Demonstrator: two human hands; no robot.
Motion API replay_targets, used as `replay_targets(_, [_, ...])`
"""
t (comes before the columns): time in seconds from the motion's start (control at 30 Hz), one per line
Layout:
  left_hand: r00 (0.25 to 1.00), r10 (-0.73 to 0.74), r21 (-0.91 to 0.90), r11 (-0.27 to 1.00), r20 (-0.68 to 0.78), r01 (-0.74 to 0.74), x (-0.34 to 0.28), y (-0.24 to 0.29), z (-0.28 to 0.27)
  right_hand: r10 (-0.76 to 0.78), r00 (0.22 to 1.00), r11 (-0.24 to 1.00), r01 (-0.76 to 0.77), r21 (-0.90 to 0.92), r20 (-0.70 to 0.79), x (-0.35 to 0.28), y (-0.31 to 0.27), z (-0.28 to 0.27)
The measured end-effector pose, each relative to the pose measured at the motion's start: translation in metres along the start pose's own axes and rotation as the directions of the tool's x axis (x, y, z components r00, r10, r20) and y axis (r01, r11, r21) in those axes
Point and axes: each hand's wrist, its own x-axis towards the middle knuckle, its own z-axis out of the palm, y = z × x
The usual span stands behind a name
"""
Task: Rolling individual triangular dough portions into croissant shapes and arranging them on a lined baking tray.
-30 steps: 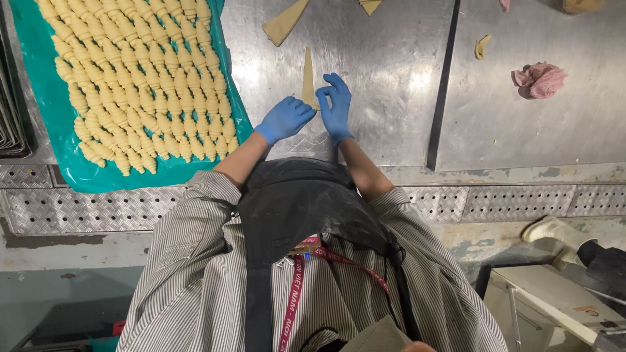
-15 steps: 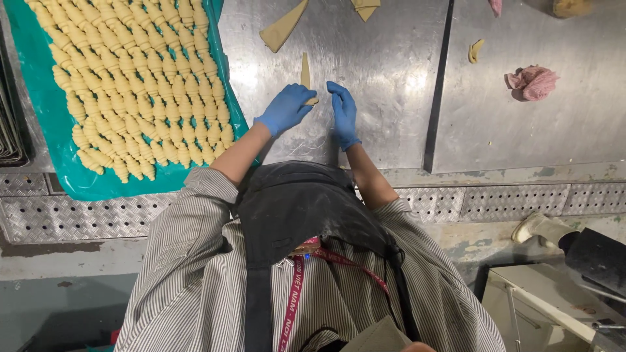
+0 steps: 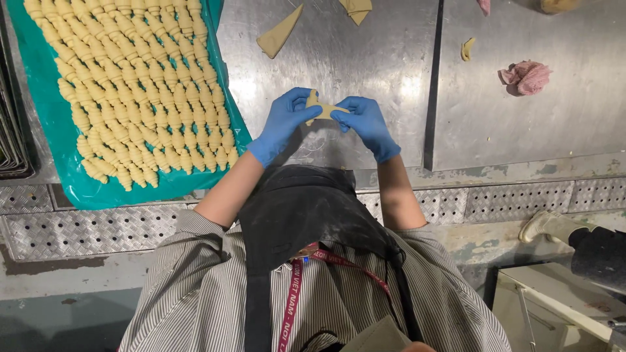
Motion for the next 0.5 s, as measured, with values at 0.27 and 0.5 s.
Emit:
replay_targets(0.27, [0.991,-0.101,-0.104,0.989,0.084,0.11,-0.023,0.054,0.038,-0.022,0.994,0.999,0.025,0.035,-0.106,-0.035,-0.043,0.004])
replay_targets(0.5, [0.986,-0.073,0.057,0.996,0.151,0.065,-0.026,0.072,0.064,-0.079,0.978,0.992,0.058,-0.109,-0.195,-0.054,-0.067,0.006])
